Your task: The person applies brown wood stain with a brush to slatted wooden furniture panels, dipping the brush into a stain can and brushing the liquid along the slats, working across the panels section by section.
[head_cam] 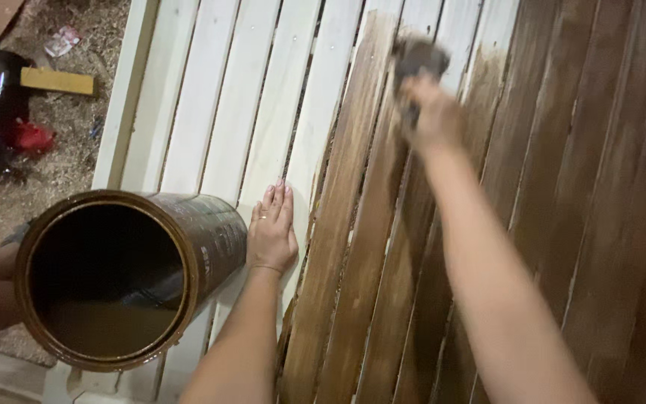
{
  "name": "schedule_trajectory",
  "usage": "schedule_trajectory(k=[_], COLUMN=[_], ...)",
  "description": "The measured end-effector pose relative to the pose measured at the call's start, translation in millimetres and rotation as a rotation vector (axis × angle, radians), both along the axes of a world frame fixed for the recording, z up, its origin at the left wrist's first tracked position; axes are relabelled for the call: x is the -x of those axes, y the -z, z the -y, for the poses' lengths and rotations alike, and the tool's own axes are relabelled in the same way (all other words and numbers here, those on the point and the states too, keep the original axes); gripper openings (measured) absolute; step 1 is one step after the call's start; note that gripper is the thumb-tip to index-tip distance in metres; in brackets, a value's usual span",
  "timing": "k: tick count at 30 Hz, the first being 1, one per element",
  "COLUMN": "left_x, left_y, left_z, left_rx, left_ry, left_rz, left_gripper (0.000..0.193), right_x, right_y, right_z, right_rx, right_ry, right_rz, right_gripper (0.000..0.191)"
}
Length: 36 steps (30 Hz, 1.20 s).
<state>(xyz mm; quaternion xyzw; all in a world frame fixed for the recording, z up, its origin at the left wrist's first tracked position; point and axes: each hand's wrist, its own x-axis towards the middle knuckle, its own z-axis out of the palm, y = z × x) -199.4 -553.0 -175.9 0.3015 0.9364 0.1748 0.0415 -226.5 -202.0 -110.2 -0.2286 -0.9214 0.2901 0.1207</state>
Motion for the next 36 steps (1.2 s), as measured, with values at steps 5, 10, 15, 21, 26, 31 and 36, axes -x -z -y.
schedule_trajectory(k=[5, 10, 15, 21, 26, 31, 36], left_x=[-1, 0, -1, 1, -1, 0, 1], left_y=[-2, -2, 0, 2, -1, -4, -5], left_z=[-1, -3, -1, -1, -2, -2, -2], left_rx=[0.003, 0.051, 0.042, 0.008, -0.013, 0.018, 0.013], left_ry=[-0.012, -0.016, -0.013, -0.008, -0.020, 0.003, -0.003], left_rz=[0.033, 0.046, 0.035, 0.013, 0.012, 0.002, 0.006], left_gripper=[0.071, 0.069, 0.069, 0.069, 0.068, 0.072, 0.069], right_x=[-128, -132, -22, 8, -133, -202, -104], right_y=[3, -4, 5, -10, -31, -9, -1], right_z=[74, 77, 3, -33, 45, 77, -2], right_rx=[-0.345, -0.474, -0.280, -0.084, 0.903, -0.094, 0.175], right_ry=[-0.260, -0.295, -0.152, 0.035, 0.371, 0.036, 0.046], right_rz=[-0.043, -0.111, -0.222, -0.201, -0.168, -0.092, -0.219], right_gripper=[0.019, 0.023, 0.025, 0.035, 0.052, 0.039, 0.035])
